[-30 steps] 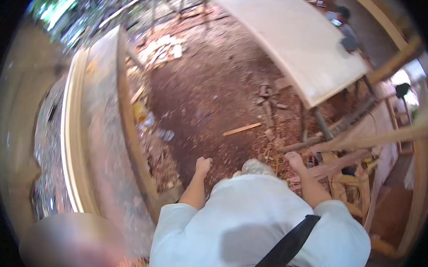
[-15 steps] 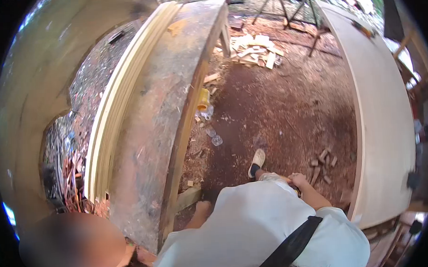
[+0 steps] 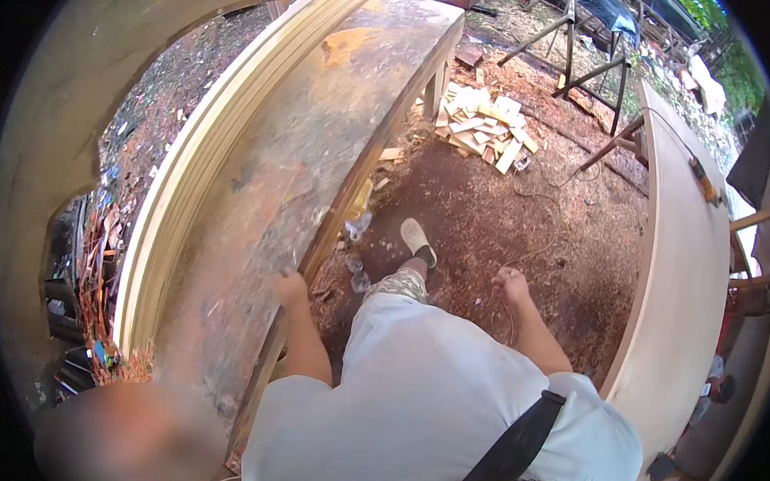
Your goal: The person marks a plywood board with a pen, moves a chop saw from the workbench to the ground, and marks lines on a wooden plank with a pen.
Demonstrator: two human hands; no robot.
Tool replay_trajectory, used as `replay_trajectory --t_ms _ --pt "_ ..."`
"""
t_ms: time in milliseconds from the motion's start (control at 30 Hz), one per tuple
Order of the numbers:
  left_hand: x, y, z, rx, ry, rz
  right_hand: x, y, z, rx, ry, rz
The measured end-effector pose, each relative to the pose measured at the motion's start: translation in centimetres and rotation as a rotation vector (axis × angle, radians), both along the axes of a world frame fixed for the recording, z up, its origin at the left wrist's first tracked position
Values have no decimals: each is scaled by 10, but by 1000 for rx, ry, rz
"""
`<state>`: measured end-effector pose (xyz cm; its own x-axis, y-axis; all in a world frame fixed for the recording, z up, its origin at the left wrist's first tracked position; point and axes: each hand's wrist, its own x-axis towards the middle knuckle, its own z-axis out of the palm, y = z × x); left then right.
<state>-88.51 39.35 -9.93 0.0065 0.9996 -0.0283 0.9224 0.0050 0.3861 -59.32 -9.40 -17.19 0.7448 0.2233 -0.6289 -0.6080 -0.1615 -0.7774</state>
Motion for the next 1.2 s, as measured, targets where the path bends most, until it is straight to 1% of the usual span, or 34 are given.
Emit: replay_trajectory --t_ms 67,100,133,167,200,233,267,300,333,367,400,433,467,500,533,600,633,667,733,767,800,833,867,933,967,1000,1033,1067,1100,1133,1167,1200 --pt "23 29 -15 82 278 -11 19 -7 -21 -90 -11 216" --pt "44 38 -17 62 272 -19 29 -14 -23 -122 100 214" --pt "63 44 -17 38 312 56 34 -26 -22 -156 217 203" --pt "94 51 -14 17 342 131 49 -38 -13 -239 265 251" --pt "126 61 -10 8 326 123 68 -49 -7 -310 306 304" --pt "152 70 -4 -22 294 168 89 -80 -26 -314 186 385" --pt "173 80 -2 -53 263 225 119 -89 -31 -319 119 444" --pt "193 94 -12 -63 250 249 150 -98 -35 -326 49 500" --pt "216 109 -28 -25 228 154 183 -90 -16 -237 235 118" --pt "238 121 -30 -28 255 76 211 -82 6 -145 416 -267" --pt "261 133 -32 -29 281 -2 239 -64 26 -160 415 -245" --pt "292 143 -19 -67 351 -68 270 -41 37 -306 294 -276" --pt "322 145 10 -136 286 -140 297 -4 57 -443 169 -306" --pt "346 151 34 -201 220 -211 319 43 85 -310 232 -337" --pt "364 168 16 -224 188 -299 345 77 87 -307 236 -314" --pt "394 188 -12 -236 79 -416 398 140 86 25 300 -130" --pt "411 189 -16 -221 2 -446 427 178 73 -75 215 -19" --pt "423 189 -11 -222 6 -413 457 219 59 -175 128 96" --pt "443 183 5 -241 25 -486 505 312 67 -271 -428 544" --pt "453 177 11 -247 35 -448 521 362 75 -228 -605 536" --pt "460 169 18 -168 34 -427 532 410 83 -173 -774 518" --pt "463 164 21 -87 36 -410 547 453 92 -101 -838 527" --pt "461 162 15 -89 54 -378 560 489 95 -27 -901 533" --pt "470 175 3 32 -82 -228 594 560 70 67 -930 476" --pt "478 186 7 30 -80 -171 601 586 84 -5 -887 509" --pt "481 197 17 25 -168 -76 617 603 84 16 -885 584" --pt "487 215 32 41 -255 30 631 628 86 -224 -1088 649" --pt "496 237 57 181 -200 -23 638 656 84 -441 -1300 694" --pt "501 263 78 308 -121 -73 647 677 66 -419 -1302 756" --pt "503 296 83 452 -67 -77 657 696 41 -143 -1078 723" --pt "506 328 87 598 -6 -70 652 705 40 -191 -1056 796" --pt "511 357 86 639 -35 8 646 715 41 -238 -1036 871"
